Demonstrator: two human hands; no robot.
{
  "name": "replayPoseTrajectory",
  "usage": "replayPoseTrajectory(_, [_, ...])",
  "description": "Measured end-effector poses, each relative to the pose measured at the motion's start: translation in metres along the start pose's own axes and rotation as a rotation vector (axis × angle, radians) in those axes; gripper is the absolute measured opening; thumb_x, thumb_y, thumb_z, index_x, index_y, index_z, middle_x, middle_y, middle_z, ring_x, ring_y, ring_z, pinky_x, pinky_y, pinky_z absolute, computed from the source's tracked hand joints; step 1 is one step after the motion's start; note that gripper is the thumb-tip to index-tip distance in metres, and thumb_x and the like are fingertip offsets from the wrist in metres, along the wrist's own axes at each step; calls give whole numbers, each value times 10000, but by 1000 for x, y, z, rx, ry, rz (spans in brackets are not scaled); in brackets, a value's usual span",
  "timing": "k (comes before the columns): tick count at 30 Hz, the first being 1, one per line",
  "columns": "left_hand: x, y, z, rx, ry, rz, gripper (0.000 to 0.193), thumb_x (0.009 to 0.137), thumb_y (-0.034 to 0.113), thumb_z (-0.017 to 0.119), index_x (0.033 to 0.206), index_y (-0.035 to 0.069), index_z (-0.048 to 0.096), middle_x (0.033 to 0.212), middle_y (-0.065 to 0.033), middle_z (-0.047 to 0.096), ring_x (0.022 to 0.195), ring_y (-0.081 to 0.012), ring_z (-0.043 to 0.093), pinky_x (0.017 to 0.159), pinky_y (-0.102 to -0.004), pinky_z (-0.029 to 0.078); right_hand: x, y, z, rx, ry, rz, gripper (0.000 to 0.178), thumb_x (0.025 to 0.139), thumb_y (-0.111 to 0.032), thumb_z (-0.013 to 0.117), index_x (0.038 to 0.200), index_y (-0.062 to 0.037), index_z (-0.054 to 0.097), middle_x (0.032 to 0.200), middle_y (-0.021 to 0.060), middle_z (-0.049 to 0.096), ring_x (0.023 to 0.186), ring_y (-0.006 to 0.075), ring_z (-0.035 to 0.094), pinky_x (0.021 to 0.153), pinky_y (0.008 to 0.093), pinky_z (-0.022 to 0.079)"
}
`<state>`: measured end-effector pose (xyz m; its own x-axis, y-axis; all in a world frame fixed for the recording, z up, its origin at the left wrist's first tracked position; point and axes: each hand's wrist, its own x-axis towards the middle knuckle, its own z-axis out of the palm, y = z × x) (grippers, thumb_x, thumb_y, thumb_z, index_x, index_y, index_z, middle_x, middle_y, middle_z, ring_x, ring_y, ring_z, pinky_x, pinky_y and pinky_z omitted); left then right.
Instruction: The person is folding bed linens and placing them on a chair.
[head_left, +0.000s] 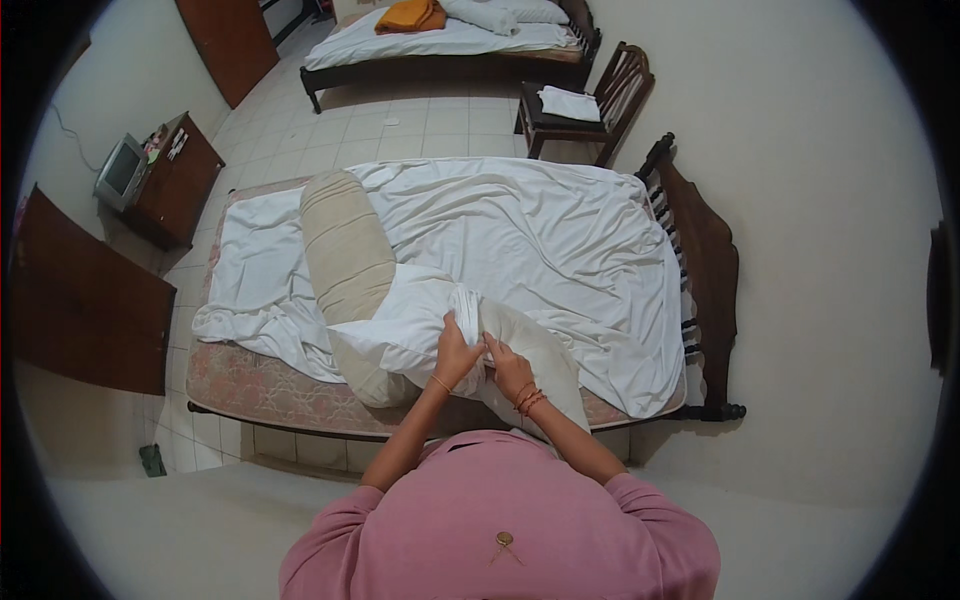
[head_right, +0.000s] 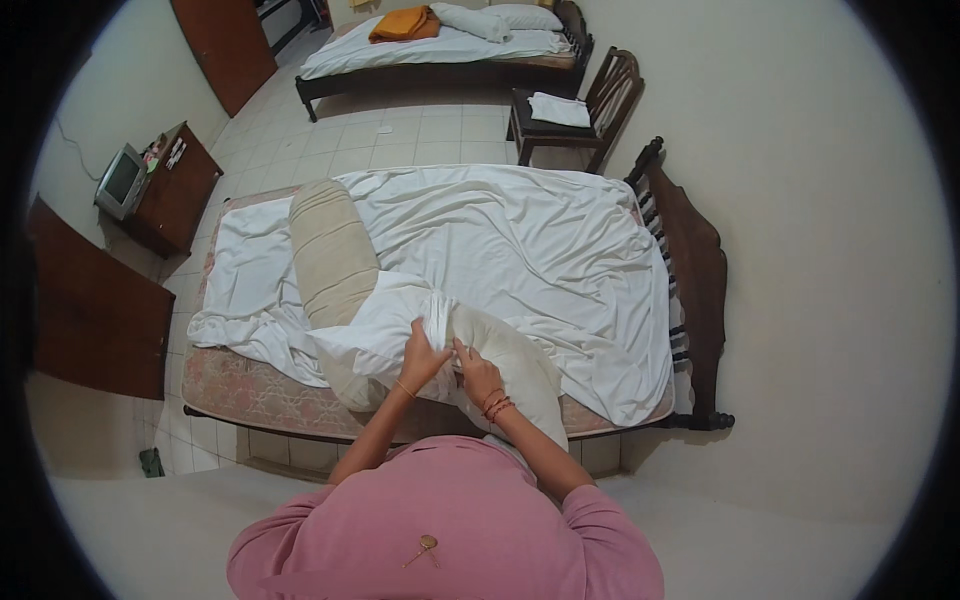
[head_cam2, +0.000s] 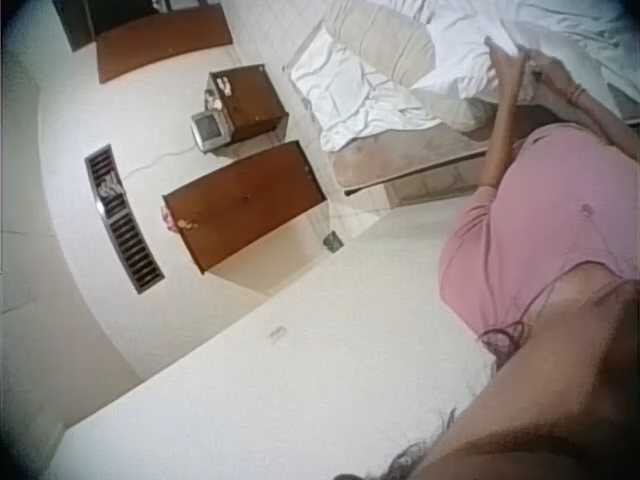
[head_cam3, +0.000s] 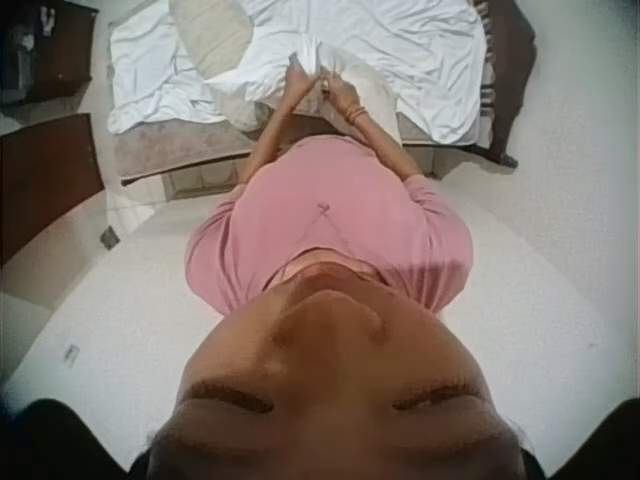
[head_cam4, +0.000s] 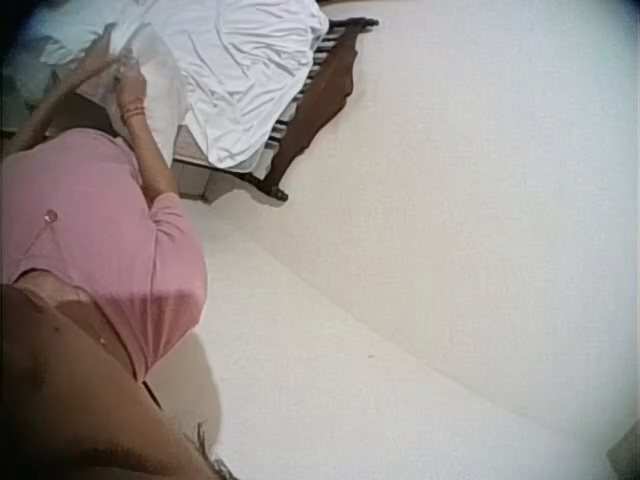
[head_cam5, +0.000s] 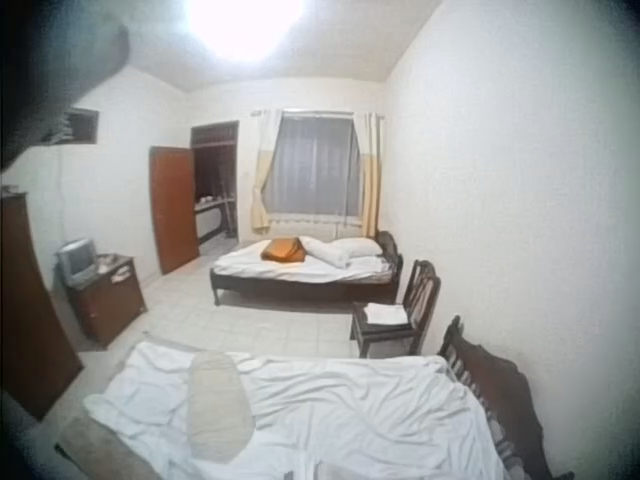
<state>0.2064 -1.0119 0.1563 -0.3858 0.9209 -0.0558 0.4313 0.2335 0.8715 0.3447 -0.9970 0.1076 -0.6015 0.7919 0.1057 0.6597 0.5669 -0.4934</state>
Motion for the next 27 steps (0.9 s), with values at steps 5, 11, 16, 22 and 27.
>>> replayPoseTrajectory(5, [-14, -17, -5, 470, 220, 200, 767, 571, 75, 654, 1224, 45, 253, 978, -232, 422, 829, -390, 470, 737, -425, 395, 18, 0, 16, 22, 11, -48, 290, 687, -40, 515, 976, -51, 495, 771, 143, 554, 657, 308, 568, 578, 386, 469])
replayPoseTrajectory(11, [-22, -59, 17, 437, 328, 178, 315, 693, 80, 545, 1000, 102, 478, 867, -163, 406, 777, -300, 471, 687, -431, 370, 49, 10, 5, 101, 78, -81, 98, 676, -20, 483, 742, -19, 555, 690, 159, 563, 662, 315, 566, 598, 380, 457])
replayPoseTrajectory(16, [4, -36, -27, 591, 447, 44, 142, 694, 80, 531, 831, 115, 519, 822, -93, 424, 789, -247, 476, 678, -383, 361, 50, 13, -50, 213, 31, -151, 109, 641, -9, 543, 744, -14, 578, 665, 173, 566, 627, 313, 567, 575, 356, 446])
replayPoseTrajectory(22, [16, -3, -89, 328, 620, 57, 185, 653, 69, 581, 832, 78, 532, 818, -93, 437, 716, -241, 492, 602, -349, 409, 29, -21, -133, 267, -22, -134, 71, 670, -58, 574, 736, -31, 579, 627, 164, 557, 587, 302, 562, 523, 339, 431])
replayPoseTrajectory(27, [13, 4, -89, 195, 329, 266, 303, 641, 124, 623, 930, 87, 540, 843, -104, 432, 706, -246, 486, 622, -353, 412, 19, -7, -157, 396, -23, -39, 85, 652, -15, 553, 735, -2, 564, 606, 168, 542, 542, 272, 554, 507, 315, 416])
